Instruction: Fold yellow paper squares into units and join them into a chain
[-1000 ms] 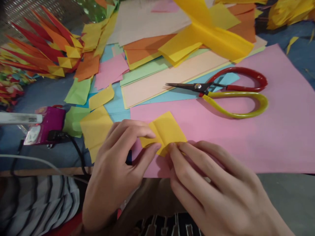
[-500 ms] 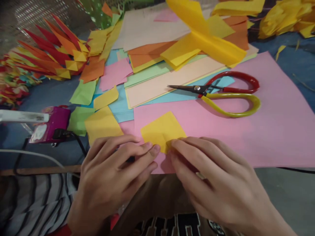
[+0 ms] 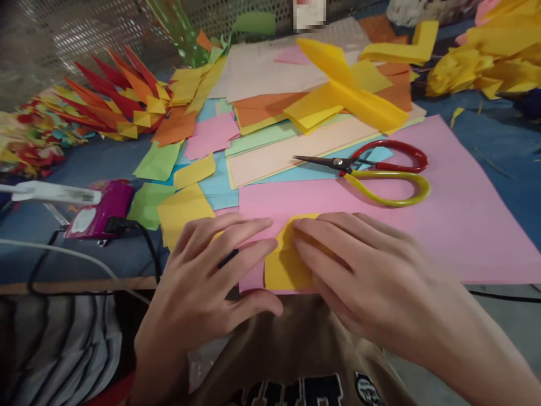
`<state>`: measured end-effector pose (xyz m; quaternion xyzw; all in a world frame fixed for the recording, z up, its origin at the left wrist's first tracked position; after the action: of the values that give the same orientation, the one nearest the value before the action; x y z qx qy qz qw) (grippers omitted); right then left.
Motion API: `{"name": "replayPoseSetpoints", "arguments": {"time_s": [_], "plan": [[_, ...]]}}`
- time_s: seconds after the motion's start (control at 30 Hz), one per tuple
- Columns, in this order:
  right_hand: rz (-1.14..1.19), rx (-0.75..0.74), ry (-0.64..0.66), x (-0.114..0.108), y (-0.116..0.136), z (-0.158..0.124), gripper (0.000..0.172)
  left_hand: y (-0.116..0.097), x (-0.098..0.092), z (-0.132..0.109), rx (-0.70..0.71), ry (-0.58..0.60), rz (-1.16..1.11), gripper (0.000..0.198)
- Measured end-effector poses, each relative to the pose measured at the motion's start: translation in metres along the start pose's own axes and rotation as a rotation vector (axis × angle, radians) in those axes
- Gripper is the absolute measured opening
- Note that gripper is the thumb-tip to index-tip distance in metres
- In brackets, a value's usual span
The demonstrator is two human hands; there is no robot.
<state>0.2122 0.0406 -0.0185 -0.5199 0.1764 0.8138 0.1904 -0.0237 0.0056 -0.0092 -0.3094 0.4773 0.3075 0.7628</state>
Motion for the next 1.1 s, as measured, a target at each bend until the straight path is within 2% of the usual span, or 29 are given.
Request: {"name": "replayPoseSetpoints", "arguments": {"time_s": [0.07, 0.17, 0.3, 0.4, 0.53, 0.73, 0.87, 0.97, 1.1], "plan": [[-0.101, 0.064, 0.048, 0.002, 0.011, -0.002, 0.033, -0.004, -0.004, -0.003, -0.04, -0.053, 0.029, 0.059], [-0.193, 0.122, 0.052, 0.002, 0.027, -0.003, 0.031, -0.012, -0.001, -0.001, -0.153, -0.075, 0.091, 0.053], [-0.127, 0.099, 0.027, 0.005, 0.034, 0.001, 0.027, -0.017, 0.008, 0.005, -0.414, -0.075, 0.162, 0.04], [-0.08, 0.085, -0.008, 0.008, 0.031, 0.0, 0.027, -0.018, 0.012, 0.011, -0.499, -0.049, 0.166, 0.032], [0.014, 0.133, -0.018, 0.011, 0.024, -0.004, 0.028, -0.016, 0.014, 0.016, -0.524, -0.019, 0.038, 0.017], [0.064, 0.107, -0.057, 0.013, 0.017, 0.001, 0.026, -0.015, 0.015, 0.021, -0.503, -0.029, -0.015, 0.031], [0.037, 0.092, -0.094, 0.014, 0.014, -0.001, 0.029, -0.016, 0.015, 0.023, -0.503, -0.05, -0.072, 0.016], [0.063, 0.094, -0.069, 0.018, 0.011, -0.008, 0.033, -0.017, 0.015, 0.024, -0.502, -0.102, -0.137, 0.012], [0.047, 0.08, -0.061, 0.021, 0.009, -0.011, 0.035, -0.02, 0.015, 0.022, -0.414, -0.199, -0.122, 0.013]]}}
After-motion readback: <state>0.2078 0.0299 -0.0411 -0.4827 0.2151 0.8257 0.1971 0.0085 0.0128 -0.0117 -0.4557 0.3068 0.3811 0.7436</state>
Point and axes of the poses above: each hand's wrist, its own z-axis towards the middle knuckle, its own x-axis out of the palm, y = z × x, the point moved 3 cm from there along z, towards the middle knuckle, and after that the axes turned 1 degree about -y, right-handed, at the moved point
